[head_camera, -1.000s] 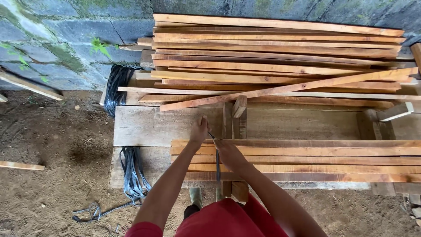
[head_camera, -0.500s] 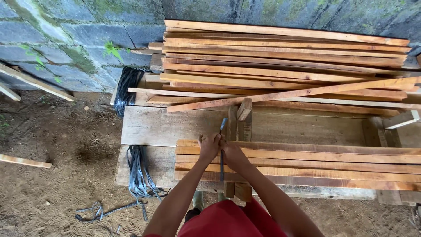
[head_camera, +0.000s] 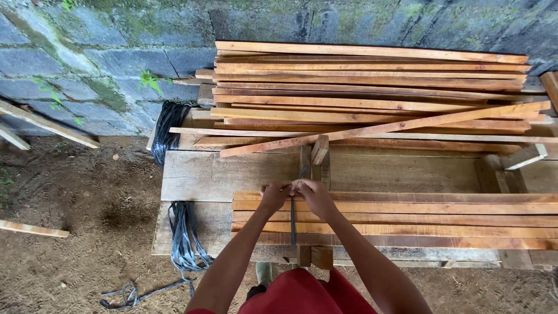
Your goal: Organizing wooden planks into groups and securing them with plastic straps.
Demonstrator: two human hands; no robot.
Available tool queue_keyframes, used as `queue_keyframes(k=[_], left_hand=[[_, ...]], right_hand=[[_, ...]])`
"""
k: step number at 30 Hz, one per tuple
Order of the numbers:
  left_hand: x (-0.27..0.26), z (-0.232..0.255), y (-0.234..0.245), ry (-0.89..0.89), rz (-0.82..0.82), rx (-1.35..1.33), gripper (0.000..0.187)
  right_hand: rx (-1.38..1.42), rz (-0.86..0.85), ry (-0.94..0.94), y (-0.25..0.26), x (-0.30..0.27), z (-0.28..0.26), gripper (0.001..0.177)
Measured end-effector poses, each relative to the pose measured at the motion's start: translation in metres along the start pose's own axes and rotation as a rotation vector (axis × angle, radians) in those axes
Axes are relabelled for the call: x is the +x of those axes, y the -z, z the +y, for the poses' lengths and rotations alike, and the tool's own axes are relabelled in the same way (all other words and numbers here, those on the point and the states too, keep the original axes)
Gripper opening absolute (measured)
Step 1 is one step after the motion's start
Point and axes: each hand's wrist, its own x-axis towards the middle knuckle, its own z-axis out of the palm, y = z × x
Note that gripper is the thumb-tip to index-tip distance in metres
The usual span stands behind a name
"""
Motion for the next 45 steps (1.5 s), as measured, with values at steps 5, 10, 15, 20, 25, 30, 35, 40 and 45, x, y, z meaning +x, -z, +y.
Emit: queue_keyframes(k=[5,10,15,20,25,30,35,40,45], left_hand=[[0.008,-0.012,-0.005,-0.019,-0.017,-0.011,0.021],[0.006,-0.012,-0.002,-0.029,-0.085,-0.051,0.019],[-0.006,0.018,0.012,-0.026,-0.099,0.052,0.025],[-0.002,0.019,0.01,-0.034,-0.08,0.045,0.033],[-0.002,0.016,0.011,-0.05,-0.062,0.097,0.023],[0.003,0.009,0.01,-0.031,-0.115,0.111,0.027],[0.007,0.001,0.009,-0.022,-0.096,0.073,0.025],[0.006,0.005,0.011,-0.014,-0.098,0.113,0.028],[0.006,0.003,0.013,0.017,-0.142,0.101,0.037]], right_hand=[[0.086,0.051,-0.004,-0.001,0.025,-0.026,0.039],[0.002,0.11,0.025,-0.012,0.058,-0.027,0.035],[-0.016,0.073,0.064,-0.026,0.071,-0.031,0.033],[-0.192,0.133,0.232,-0.01,0.081,-0.001,0.038],[-0.609,0.178,0.528,0.01,0.039,0.054,0.039],[-0.875,0.233,0.889,0.003,0.008,0.037,0.02],[-0.996,0.384,0.996,-0.005,0.014,0.045,0.019],[-1.001,0.398,1.041,-0.004,0.016,0.044,0.018],[-0.973,0.373,1.008,-0.004,0.02,0.054,0.018]])
